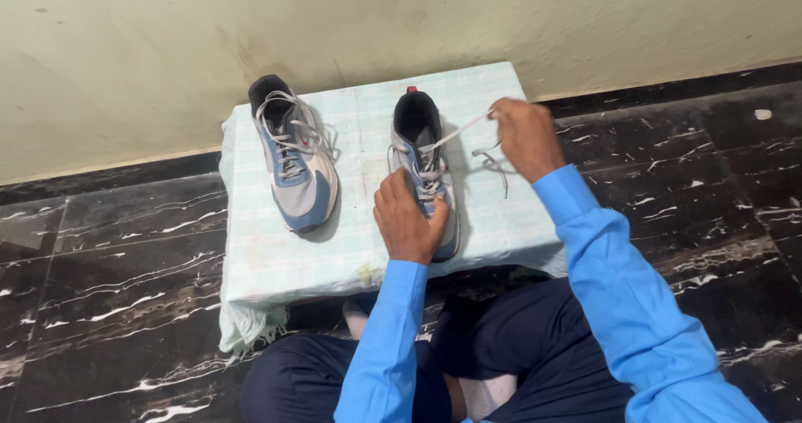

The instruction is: The person unlaces one sneaker, then relaces it by threading the laces through the eyelets and tying a knot. The second sneaker remains laced throughout.

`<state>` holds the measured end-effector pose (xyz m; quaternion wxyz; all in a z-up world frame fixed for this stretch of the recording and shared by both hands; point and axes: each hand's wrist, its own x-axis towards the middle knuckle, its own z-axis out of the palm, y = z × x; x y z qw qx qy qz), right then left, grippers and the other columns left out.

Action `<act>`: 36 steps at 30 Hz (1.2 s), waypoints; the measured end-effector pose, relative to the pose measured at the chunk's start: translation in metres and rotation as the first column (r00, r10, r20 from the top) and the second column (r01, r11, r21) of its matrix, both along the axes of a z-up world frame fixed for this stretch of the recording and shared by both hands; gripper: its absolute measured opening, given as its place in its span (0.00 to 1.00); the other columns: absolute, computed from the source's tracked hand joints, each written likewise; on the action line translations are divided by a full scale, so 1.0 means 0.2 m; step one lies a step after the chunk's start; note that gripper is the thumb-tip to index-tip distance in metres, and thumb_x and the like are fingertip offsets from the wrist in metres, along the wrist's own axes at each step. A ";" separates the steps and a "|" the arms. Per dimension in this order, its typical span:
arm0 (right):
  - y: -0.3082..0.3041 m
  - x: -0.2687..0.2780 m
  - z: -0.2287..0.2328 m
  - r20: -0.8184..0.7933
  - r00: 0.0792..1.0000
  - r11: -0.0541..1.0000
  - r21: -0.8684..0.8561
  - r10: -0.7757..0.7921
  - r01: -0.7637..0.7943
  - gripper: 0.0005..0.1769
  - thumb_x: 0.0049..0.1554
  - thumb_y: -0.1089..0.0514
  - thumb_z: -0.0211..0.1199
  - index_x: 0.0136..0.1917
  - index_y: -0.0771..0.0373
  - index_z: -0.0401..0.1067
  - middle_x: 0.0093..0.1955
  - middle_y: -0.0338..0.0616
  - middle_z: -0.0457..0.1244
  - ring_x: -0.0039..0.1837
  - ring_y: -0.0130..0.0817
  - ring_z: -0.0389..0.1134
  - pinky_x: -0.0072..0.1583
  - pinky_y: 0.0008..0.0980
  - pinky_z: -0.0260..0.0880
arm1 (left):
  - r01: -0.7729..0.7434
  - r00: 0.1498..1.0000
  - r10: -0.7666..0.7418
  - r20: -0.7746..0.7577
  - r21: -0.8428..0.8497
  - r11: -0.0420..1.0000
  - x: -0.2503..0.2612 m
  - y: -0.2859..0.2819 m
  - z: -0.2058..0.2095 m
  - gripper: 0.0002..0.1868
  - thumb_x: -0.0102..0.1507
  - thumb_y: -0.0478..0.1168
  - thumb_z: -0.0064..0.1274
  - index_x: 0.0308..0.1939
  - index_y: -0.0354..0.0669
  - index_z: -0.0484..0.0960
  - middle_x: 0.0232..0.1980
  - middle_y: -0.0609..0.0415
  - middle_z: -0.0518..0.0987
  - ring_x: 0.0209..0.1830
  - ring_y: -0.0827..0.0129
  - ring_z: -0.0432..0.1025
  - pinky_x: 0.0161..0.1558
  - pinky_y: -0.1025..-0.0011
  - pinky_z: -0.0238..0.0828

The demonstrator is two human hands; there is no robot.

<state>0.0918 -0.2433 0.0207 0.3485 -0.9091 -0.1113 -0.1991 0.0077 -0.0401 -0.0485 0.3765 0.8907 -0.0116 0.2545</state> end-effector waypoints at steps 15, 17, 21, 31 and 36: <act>-0.19 -0.10 0.12 -0.269 0.960 0.993 0.102 0.083 -0.057 0.09 0.63 0.65 0.54 0.52 0.70 0.74 0.42 0.52 0.69 0.40 0.34 0.72 0.45 0.37 0.73 | 0.016 0.999 -0.017 -0.043 -0.022 1.000 -0.01 0.01 0.05 0.37 0.56 0.37 0.54 0.69 0.28 0.63 0.61 0.38 0.70 0.61 0.46 0.64 0.62 0.48 0.58; -0.17 -0.15 0.18 -0.296 0.931 0.977 0.056 0.213 -0.206 0.10 0.61 0.64 0.54 0.51 0.70 0.74 0.42 0.50 0.70 0.39 0.32 0.72 0.44 0.36 0.73 | 0.080 0.981 -0.082 0.175 0.017 0.997 -0.03 0.01 0.13 0.40 0.55 0.36 0.54 0.71 0.29 0.62 0.65 0.36 0.69 0.65 0.44 0.63 0.66 0.48 0.58; 0.01 -0.25 0.22 -0.262 0.860 0.891 -0.005 0.438 -0.455 0.10 0.61 0.62 0.57 0.51 0.71 0.74 0.41 0.53 0.69 0.39 0.36 0.70 0.44 0.38 0.71 | 0.341 0.871 -0.339 0.356 0.058 0.938 -0.07 -0.04 0.27 0.43 0.57 0.36 0.58 0.75 0.31 0.58 0.70 0.33 0.68 0.71 0.40 0.63 0.71 0.50 0.60; -0.08 -0.40 0.39 -0.472 0.764 0.894 0.149 0.440 -0.422 0.13 0.63 0.57 0.54 0.51 0.66 0.76 0.36 0.44 0.70 0.39 0.27 0.70 0.43 0.31 0.74 | 0.473 0.881 -0.450 0.147 -0.241 0.848 -0.06 0.14 0.27 0.12 0.72 0.38 0.49 0.37 0.33 0.79 0.36 0.49 0.79 0.38 0.62 0.74 0.42 0.65 0.71; -0.20 -0.42 0.38 -0.458 0.797 0.918 0.233 0.394 -0.320 0.15 0.65 0.56 0.55 0.54 0.67 0.78 0.36 0.42 0.67 0.40 0.26 0.68 0.44 0.30 0.74 | 0.261 0.963 -0.246 0.111 -0.610 0.748 0.00 0.28 0.13 0.18 0.73 0.43 0.45 0.33 0.37 0.79 0.28 0.55 0.76 0.29 0.75 0.70 0.34 0.73 0.67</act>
